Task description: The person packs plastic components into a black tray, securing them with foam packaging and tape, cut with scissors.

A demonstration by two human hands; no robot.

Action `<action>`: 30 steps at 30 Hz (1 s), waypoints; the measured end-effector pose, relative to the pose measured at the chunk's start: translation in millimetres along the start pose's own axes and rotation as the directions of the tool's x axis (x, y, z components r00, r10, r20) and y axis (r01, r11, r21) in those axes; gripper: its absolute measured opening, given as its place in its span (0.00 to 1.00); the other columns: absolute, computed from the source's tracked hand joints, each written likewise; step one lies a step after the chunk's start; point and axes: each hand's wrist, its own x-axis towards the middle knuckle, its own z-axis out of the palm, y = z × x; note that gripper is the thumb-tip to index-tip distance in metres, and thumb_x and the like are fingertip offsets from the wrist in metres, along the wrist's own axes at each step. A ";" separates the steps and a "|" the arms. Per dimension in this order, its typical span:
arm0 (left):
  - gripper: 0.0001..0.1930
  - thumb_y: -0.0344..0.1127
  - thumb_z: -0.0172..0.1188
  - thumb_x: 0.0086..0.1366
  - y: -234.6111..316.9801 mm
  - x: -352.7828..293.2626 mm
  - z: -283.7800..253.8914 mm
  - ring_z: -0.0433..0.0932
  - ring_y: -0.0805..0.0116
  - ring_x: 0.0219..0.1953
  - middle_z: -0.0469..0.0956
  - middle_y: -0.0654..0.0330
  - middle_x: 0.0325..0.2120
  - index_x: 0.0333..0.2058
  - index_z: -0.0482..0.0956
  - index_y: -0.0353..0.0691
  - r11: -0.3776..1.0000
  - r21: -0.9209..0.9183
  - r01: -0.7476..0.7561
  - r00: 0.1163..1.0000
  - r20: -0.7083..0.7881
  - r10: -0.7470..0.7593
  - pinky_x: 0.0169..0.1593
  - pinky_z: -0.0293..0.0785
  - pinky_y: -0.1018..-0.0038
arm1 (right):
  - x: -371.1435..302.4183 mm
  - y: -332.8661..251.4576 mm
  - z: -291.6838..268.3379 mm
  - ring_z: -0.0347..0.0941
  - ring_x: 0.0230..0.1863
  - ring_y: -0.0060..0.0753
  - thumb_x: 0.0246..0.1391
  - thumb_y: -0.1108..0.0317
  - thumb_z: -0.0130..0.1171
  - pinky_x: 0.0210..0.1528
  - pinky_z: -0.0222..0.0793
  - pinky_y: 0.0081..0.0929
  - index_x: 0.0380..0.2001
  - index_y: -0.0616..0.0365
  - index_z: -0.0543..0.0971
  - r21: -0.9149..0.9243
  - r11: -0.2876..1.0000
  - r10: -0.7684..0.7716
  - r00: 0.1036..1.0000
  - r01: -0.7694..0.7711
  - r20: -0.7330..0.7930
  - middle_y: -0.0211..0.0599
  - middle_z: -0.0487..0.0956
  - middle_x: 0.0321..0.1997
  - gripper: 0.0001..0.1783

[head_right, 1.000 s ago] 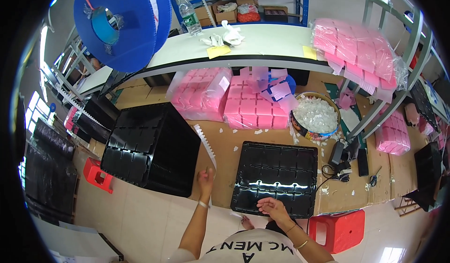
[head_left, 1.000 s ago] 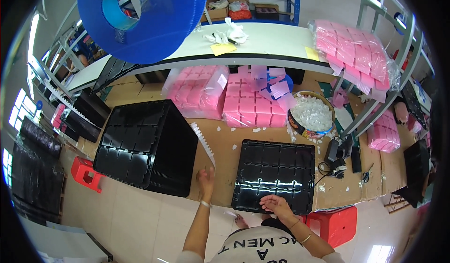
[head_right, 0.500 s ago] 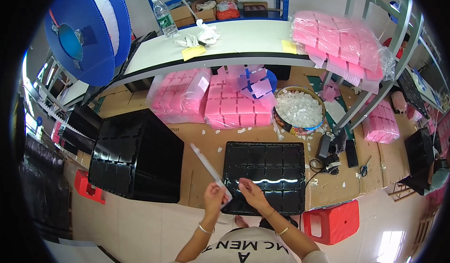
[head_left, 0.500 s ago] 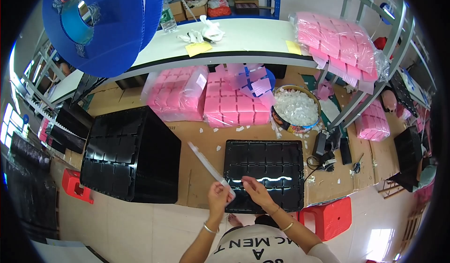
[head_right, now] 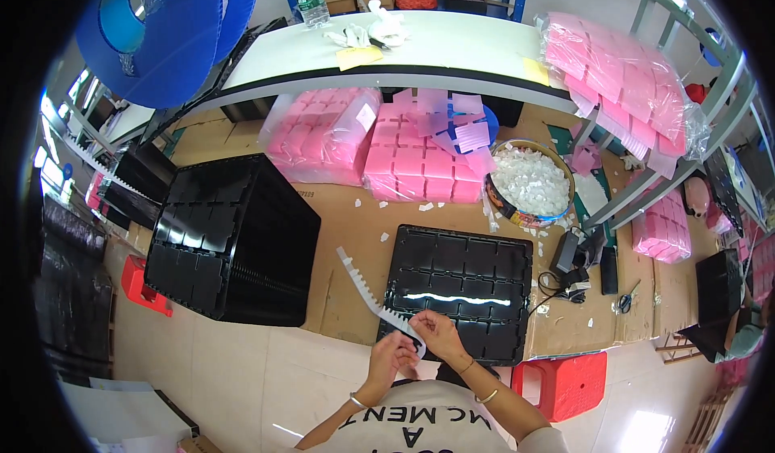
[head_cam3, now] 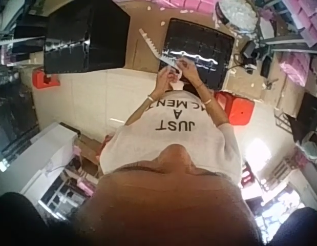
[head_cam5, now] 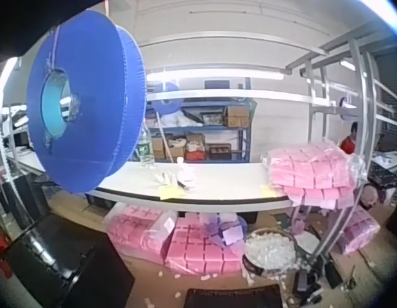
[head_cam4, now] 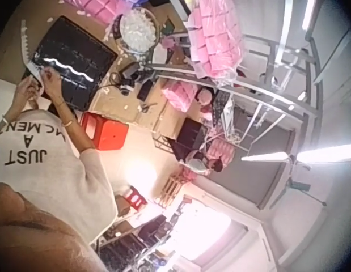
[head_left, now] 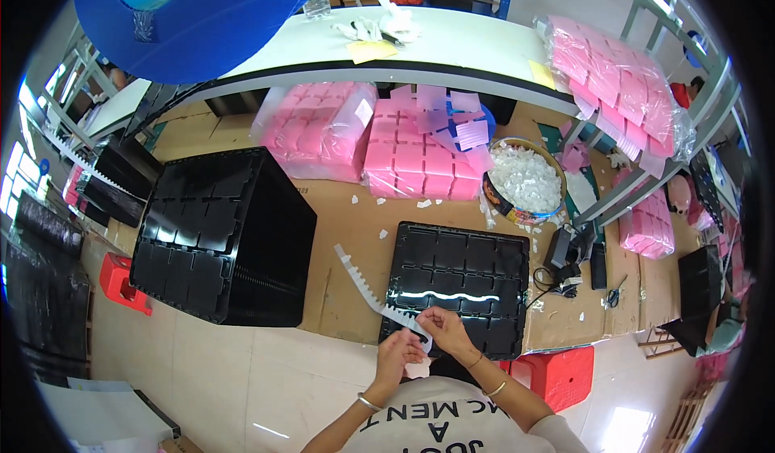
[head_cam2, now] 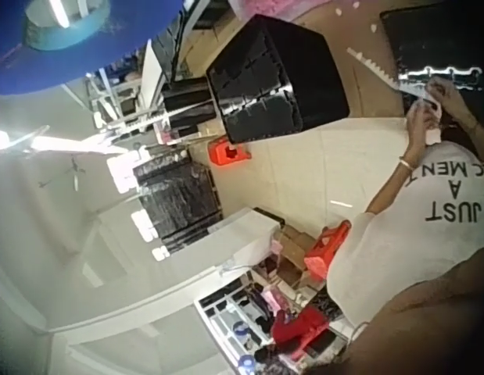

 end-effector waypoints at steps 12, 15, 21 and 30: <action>0.07 0.35 0.62 0.68 2.7 41.7 -18.1 0.77 0.73 0.20 0.77 0.61 0.23 0.37 0.75 0.39 0.994 -0.103 0.021 0.987 -0.156 -0.037 0.21 0.70 0.81 | -7.0 -8.7 -10.3 0.76 0.35 0.17 0.61 0.65 0.62 0.40 0.74 0.20 0.38 0.64 0.80 -0.112 0.993 0.022 1.000 -0.023 -0.006 0.31 0.83 0.33 0.11; 0.07 0.34 0.63 0.67 3.0 34.6 -13.4 0.77 0.74 0.19 0.77 0.62 0.23 0.36 0.75 0.39 0.996 -0.091 -0.021 0.983 -0.184 0.004 0.19 0.67 0.82 | -4.5 -21.6 -7.6 0.78 0.34 0.19 0.59 0.67 0.63 0.39 0.75 0.22 0.36 0.62 0.81 -0.284 0.958 -0.041 0.999 0.039 0.000 0.34 0.83 0.32 0.09; 0.06 0.32 0.63 0.67 5.0 29.8 -21.6 0.76 0.74 0.20 0.77 0.62 0.23 0.37 0.75 0.39 0.988 -0.064 -0.143 0.940 -0.322 0.115 0.20 0.66 0.81 | -3.3 -37.1 10.8 0.78 0.33 0.29 0.55 0.71 0.64 0.40 0.75 0.26 0.34 0.62 0.80 -0.333 0.867 -0.375 0.925 0.371 0.056 0.39 0.80 0.39 0.06; 0.28 0.21 0.63 0.62 0.3 -6.7 -53.0 0.76 0.77 0.33 0.76 0.62 0.38 0.61 0.66 0.36 0.942 0.169 -0.290 0.855 -0.395 0.335 0.28 0.70 0.81 | 133.1 -34.6 -28.9 0.71 0.48 0.44 0.46 0.72 0.66 0.52 0.66 0.39 0.29 0.54 0.81 -0.598 0.648 -0.613 0.789 0.471 -0.042 0.40 0.74 0.46 0.05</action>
